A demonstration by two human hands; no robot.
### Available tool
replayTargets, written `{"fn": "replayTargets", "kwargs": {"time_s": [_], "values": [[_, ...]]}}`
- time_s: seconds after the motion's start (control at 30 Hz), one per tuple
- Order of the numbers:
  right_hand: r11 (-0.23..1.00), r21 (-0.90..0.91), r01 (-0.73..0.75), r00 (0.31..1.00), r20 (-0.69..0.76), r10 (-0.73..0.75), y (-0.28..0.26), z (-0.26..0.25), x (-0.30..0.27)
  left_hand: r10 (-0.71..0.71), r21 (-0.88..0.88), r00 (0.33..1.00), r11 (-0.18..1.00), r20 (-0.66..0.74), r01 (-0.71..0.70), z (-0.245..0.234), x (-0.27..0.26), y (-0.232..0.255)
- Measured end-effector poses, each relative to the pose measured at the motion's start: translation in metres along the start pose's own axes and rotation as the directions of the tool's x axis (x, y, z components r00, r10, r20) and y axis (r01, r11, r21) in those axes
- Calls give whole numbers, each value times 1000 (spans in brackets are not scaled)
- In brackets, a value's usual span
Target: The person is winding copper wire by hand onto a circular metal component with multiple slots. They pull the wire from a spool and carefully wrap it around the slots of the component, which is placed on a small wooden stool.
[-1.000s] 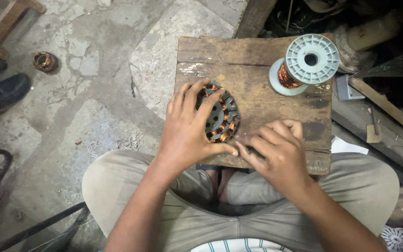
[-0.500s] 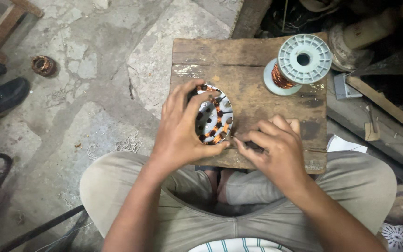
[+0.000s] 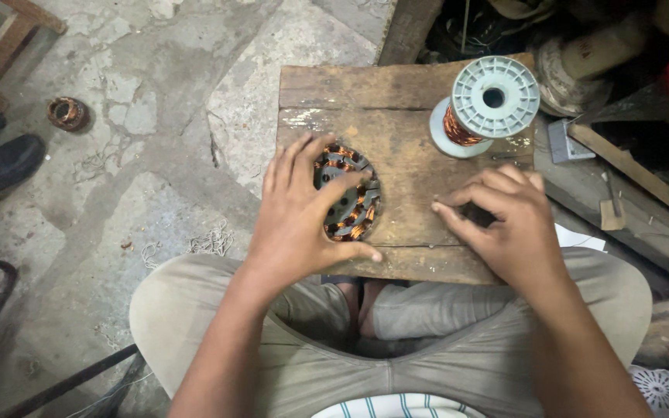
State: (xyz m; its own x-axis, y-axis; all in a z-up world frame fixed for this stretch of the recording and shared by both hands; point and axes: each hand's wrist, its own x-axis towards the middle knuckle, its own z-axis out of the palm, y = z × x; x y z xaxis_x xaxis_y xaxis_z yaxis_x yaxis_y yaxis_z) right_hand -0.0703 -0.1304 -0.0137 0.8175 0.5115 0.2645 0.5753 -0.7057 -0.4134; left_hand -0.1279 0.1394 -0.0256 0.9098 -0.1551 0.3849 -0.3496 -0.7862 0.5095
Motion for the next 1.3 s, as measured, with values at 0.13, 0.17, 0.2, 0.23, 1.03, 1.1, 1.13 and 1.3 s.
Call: {"fn": "replayTargets", "kwargs": {"time_s": [0.13, 0.17, 0.2, 0.23, 1.03, 1.1, 1.13, 1.3], "values": [[993, 109, -34, 998, 53, 28, -6, -4, -2, 57, 53, 996, 997, -71, -53, 3, 1, 9], [990, 133, -45, 997, 69, 36, -7, -5, -3, 40, 36, 998, 999, -47, -38, 3, 0, 12], [986, 157, -57, 995, 85, 44, -7, -7, -3, 23, 19, 999, 1000, -22, -23, 4, -1, 15], [982, 178, -69, 994, 100, 52, -7, -9, -3, 8, 2, 1000, 1000, 3, -8, 6, -1, 17], [990, 128, 68, 997, 30, -72, -5, -14, -12, 209, 162, 977, 964, 34, -212, 18, 3, 24], [982, 177, 73, 996, 45, -82, 5, -22, -16, 203, 168, 978, 964, 42, -207, 18, 4, 24], [977, 201, 73, 995, 53, -85, 10, -25, -19, 200, 169, 979, 964, 48, -205, 18, 4, 24], [938, 317, -143, 967, 249, 63, 30, -31, -37, 221, 155, 974, 962, 49, -226, 17, 5, 23]]}}
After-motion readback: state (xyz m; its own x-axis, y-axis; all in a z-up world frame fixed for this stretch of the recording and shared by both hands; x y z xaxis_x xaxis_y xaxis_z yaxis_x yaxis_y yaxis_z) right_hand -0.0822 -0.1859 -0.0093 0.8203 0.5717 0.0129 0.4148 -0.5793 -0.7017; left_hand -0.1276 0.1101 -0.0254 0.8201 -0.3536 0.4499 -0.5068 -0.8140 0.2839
